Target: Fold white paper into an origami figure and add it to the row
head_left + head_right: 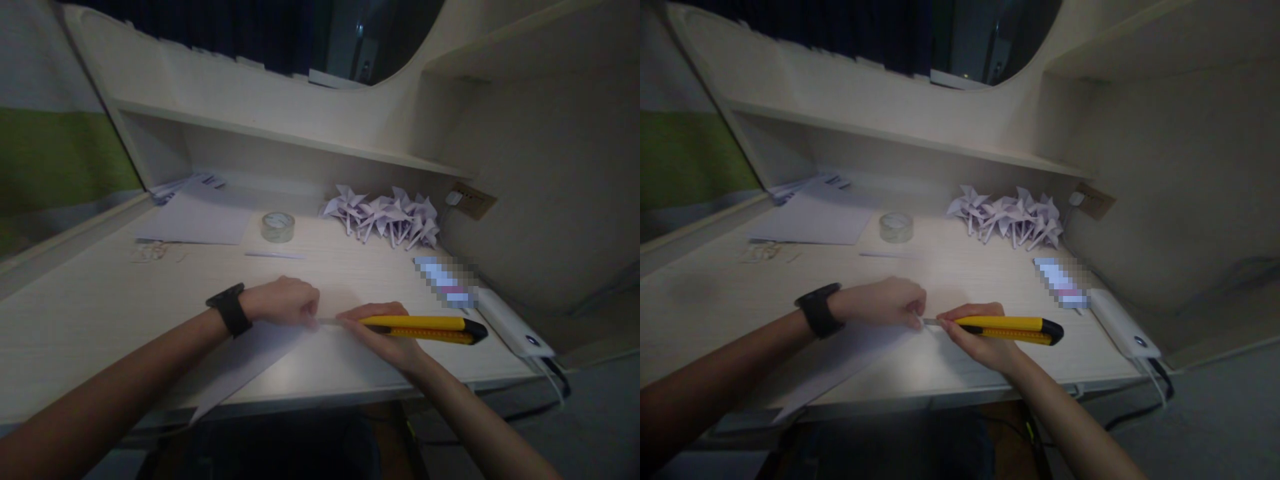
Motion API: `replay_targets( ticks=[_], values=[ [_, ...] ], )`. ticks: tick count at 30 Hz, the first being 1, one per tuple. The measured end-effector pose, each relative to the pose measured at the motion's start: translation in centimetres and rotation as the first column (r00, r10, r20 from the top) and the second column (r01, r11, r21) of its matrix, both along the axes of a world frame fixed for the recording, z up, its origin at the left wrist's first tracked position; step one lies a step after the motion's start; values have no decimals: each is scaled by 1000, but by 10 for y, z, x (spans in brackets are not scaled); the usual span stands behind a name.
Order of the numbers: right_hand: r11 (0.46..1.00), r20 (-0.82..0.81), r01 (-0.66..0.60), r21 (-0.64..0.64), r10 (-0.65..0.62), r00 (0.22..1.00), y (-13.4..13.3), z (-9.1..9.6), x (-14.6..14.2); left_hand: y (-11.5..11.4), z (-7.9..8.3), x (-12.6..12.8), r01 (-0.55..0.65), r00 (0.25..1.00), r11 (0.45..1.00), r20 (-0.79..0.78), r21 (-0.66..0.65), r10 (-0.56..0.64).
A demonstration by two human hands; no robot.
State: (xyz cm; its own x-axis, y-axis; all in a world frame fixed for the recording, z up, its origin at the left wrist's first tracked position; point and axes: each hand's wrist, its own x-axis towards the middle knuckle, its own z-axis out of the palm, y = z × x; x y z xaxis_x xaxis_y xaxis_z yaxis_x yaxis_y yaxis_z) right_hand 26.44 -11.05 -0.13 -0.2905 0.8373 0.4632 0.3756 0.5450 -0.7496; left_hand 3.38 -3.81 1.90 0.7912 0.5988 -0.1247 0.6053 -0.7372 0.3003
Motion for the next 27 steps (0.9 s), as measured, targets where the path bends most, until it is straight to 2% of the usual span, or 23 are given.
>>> replay_targets(
  ticks=[6, 14, 22, 27],
  values=[
    [1000, 21, -13, -20, 13, 1000, -1, 3, -1, -16, 10, -1, -31, 993, 978, -110, 204, 54],
    [999, -5, -14, -33, 14, 1000, -1, 4, -1, -15, 15, 6, -63, 981, 987, -175, 147, 89],
    [998, -21, -40, -56, 39, 999, -2, 5, -1, -26, 15, 7, -62, 960, 974, -254, 219, 118],
    [997, -17, -49, -54, 49, 999, -2, 6, -1, -32, 24, 10, -65, 954, 976, -274, 209, 122]
  ],
)
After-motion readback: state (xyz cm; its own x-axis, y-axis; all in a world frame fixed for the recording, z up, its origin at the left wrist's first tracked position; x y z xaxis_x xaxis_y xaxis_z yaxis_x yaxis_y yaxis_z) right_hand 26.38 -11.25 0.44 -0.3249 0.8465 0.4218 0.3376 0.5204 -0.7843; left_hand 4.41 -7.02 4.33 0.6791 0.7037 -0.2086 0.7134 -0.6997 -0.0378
